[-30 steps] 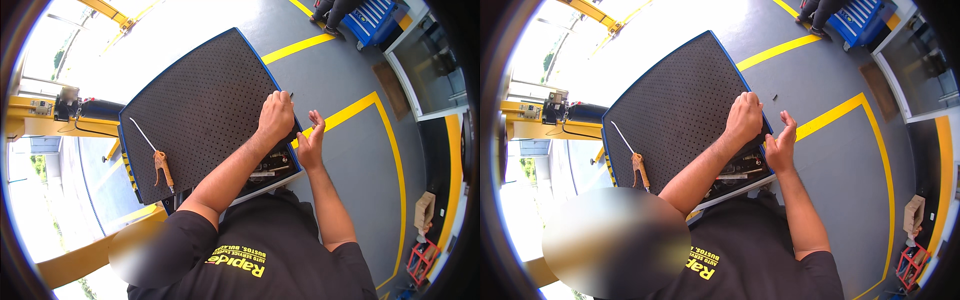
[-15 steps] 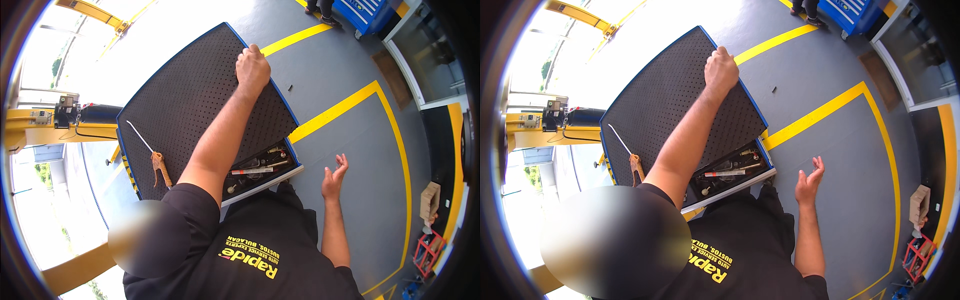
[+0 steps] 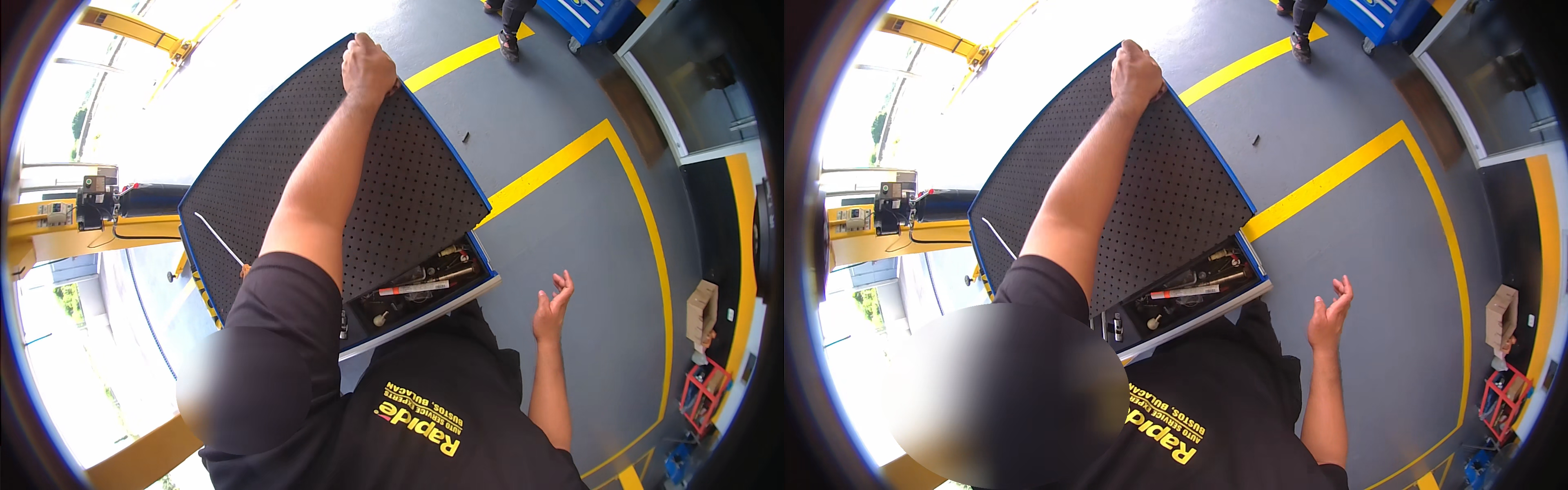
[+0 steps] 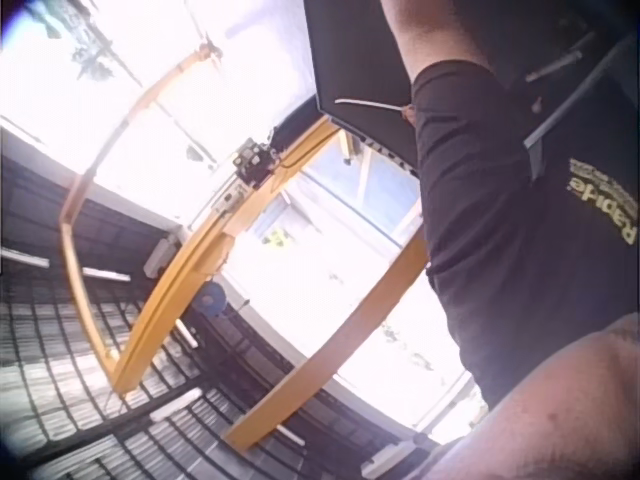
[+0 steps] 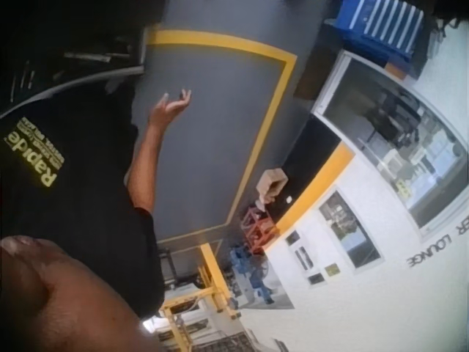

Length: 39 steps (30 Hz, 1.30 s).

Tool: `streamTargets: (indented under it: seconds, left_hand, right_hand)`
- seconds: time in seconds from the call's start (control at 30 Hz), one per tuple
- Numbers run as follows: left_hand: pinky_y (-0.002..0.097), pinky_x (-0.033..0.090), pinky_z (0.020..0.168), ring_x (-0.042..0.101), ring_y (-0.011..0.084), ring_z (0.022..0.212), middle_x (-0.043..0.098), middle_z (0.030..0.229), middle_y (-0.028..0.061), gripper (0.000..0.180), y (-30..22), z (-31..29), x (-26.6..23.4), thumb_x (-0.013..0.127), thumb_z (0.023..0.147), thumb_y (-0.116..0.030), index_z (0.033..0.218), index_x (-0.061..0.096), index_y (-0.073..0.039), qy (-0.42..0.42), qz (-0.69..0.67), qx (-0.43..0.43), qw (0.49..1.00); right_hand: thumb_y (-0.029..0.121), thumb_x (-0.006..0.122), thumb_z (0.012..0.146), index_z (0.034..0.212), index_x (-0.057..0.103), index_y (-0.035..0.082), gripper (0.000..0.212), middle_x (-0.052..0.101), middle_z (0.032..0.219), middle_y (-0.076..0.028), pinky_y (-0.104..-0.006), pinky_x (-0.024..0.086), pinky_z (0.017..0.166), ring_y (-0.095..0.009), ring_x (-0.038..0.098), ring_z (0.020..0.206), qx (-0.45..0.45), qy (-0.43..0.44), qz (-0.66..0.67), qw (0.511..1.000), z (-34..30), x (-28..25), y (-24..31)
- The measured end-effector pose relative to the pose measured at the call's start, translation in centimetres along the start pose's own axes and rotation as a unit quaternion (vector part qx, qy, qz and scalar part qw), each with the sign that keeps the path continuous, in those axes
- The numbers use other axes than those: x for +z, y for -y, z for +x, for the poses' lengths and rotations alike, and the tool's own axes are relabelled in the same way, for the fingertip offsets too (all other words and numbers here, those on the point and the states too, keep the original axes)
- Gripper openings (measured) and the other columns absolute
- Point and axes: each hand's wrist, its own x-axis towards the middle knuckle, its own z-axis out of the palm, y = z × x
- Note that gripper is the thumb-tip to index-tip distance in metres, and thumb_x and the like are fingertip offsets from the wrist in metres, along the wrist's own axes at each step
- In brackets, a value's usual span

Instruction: The person opens a tool chest drawer, wipes several hand tools with a cloth, and places them back into the drawer. The person then wipes the top surface of the tool chest and returns a grease gun to its position.

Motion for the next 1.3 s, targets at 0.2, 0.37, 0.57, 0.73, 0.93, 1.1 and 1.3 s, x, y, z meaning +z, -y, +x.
streamTargets:
  seconds: [0.2,0.37,0.57,0.73,0.93,1.1,1.3]
  left_hand:
    - [0.0484,0.052,0.099,0.064,0.0365,0.111,0.06,0.117,0.0226,0.027,-3.7,-5.3,-0.7,0.048,0.109,-0.019,0.124,0.049,0.004,0.081,0.03,0.023,0.996]
    - [0.0514,0.052,0.091,0.063,0.0416,0.102,0.061,0.108,0.0235,0.023,-10.5,-23.6,-2.7,0.058,0.104,-0.02,0.108,0.05,0.002,0.115,-0.09,0.128,0.981]
    - [0.041,0.057,0.069,0.071,0.0258,0.074,0.067,0.086,0.0174,0.029,-12.9,-37.6,-3.8,0.059,0.11,-0.021,0.116,0.047,0.004,0.23,-0.41,0.119,0.875]
    - [0.0408,0.065,0.084,0.072,0.0211,0.094,0.066,0.101,0.0081,0.02,-6.8,-34.9,-12.1,0.048,0.116,-0.028,0.115,0.052,-0.008,0.231,-0.836,-0.218,0.448]
    - [0.0463,0.064,0.093,0.073,0.0257,0.106,0.066,0.111,0.0107,0.02,-2.7,-37.2,-16.8,0.05,0.115,-0.028,0.115,0.056,-0.009,0.161,-0.916,-0.144,0.339]
    - [0.0335,0.059,0.095,0.067,0.0142,0.104,0.062,0.108,0.0053,0.02,-1.7,-39.7,-20.4,0.051,0.115,-0.026,0.115,0.056,-0.007,0.112,-0.877,-0.148,0.444]
    - [0.0257,0.053,0.092,0.061,0.008,0.103,0.059,0.109,0.0032,0.008,1.7,-44.5,-22.8,0.054,0.112,-0.01,0.119,0.053,-0.005,0.159,-0.781,-0.051,0.601]
  right_hand:
    - [0.007,0.056,0.098,0.163,0.024,0.005,0.072,0.044,0.154,-0.023,-0.0547,0.034,0.122,-0.037,0.044,0.145,0.051,-0.023,0.033,0.998,-3.5,-1.5,-4.6]
    - [0.009,0.055,0.1,0.161,0.024,0.004,0.069,0.045,0.151,-0.023,-0.0532,0.034,0.122,-0.037,0.044,0.142,-0.022,0.012,0.087,0.996,0.1,0.5,-1.9]
    - [0.011,0.05,0.104,0.16,0.025,0.005,0.062,0.047,0.149,-0.022,-0.049,0.036,0.122,-0.034,0.046,0.14,-0.161,-0.021,0.134,0.978,6.1,-3.0,5.4]
    - [0.014,0.047,0.109,0.159,0.028,0.006,0.055,0.051,0.146,-0.02,-0.0461,0.036,0.122,-0.031,0.05,0.137,-0.129,0.031,0.155,0.979,7.3,-5.3,5.9]
    - [0.019,0.047,0.111,0.157,0.033,0.008,0.049,0.055,0.142,-0.015,-0.0417,0.038,0.119,-0.024,0.052,0.136,-0.111,0.152,0.209,0.96,2.1,-1.4,11.5]
    - [0.015,0.049,0.109,0.151,0.044,0.007,0.043,0.057,0.144,-0.013,-0.0383,0.04,0.116,-0.022,0.053,0.136,-0.236,0.237,0.248,0.909,-5.2,-0.1,17.5]
    - [0.014,0.065,0.099,0.142,0.059,0.005,0.045,0.062,0.145,-0.013,-0.0426,0.039,0.116,-0.028,0.056,0.138,-0.477,0.236,0.07,0.844,-15.1,-0.3,25.9]
